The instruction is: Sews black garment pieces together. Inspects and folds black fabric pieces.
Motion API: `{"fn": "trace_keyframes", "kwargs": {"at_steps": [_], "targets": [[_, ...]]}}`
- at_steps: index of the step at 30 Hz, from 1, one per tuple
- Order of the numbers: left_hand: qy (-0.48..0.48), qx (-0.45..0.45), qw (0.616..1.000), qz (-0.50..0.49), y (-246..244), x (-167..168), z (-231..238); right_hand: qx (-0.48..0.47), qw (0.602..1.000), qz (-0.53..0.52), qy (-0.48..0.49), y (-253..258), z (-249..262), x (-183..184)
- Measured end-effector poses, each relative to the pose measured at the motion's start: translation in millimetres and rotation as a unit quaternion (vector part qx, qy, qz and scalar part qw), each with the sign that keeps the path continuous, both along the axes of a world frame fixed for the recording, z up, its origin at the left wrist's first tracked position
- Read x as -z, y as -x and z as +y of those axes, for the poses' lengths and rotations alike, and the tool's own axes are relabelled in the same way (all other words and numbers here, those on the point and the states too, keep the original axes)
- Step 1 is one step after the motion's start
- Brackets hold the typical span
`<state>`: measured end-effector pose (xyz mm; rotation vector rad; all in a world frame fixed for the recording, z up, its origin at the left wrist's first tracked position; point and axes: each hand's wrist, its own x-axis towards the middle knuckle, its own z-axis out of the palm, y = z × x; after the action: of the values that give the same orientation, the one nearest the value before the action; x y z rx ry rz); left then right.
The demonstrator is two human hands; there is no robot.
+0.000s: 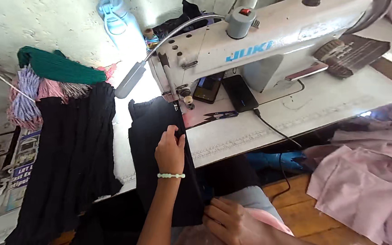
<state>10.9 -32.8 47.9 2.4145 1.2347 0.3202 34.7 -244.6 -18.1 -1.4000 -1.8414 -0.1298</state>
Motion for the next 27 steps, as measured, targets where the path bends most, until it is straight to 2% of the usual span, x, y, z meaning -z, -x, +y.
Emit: {"fn": "trace_keyframes", "kwargs": {"at_steps": [2, 5, 12, 16, 19, 21, 25, 27], "targets": [[-0.005, 0.000, 1.000, 0.025, -12.7, -4.2, 4.7, -0.006, 1.000, 0.000, 0.004, 0.3, 1.4, -1.4], [-0.016, 0.008, 1.000, 0.005, -23.8, 0.9, 12.3, -0.008, 1.000, -0.002, 0.009, 1.2, 1.1, -3.0], [-0.021, 0.023, 0.997, -0.066, -2.6, 16.6, 16.0, 0.007, 1.000, 0.001, 0.019, -5.1, -2.9, -0.2], [0.003, -0.007, 0.999, -0.032, -10.8, 7.0, 13.5, 0.008, 1.000, 0.004, 0.028, -6.1, -3.6, -4.1], [-0.016, -0.024, 0.999, 0.020, -25.1, -0.5, 14.8, 0.007, 1.000, -0.003, 0.027, -6.0, -1.0, -3.1], [-0.021, -0.024, 0.999, 0.020, -27.3, 0.8, 18.8, 0.009, 1.000, -0.002, 0.024, -6.7, -1.3, -4.6], [-0.050, 0.052, 0.996, -0.054, -5.5, 16.9, 25.5, 0.014, 0.999, 0.006, 0.031, -8.8, -7.5, -6.1], [-0.105, 0.058, 0.990, -0.076, 17.2, 17.3, 26.0, 0.019, 0.999, 0.014, 0.046, -9.8, -8.0, -5.4]]}}
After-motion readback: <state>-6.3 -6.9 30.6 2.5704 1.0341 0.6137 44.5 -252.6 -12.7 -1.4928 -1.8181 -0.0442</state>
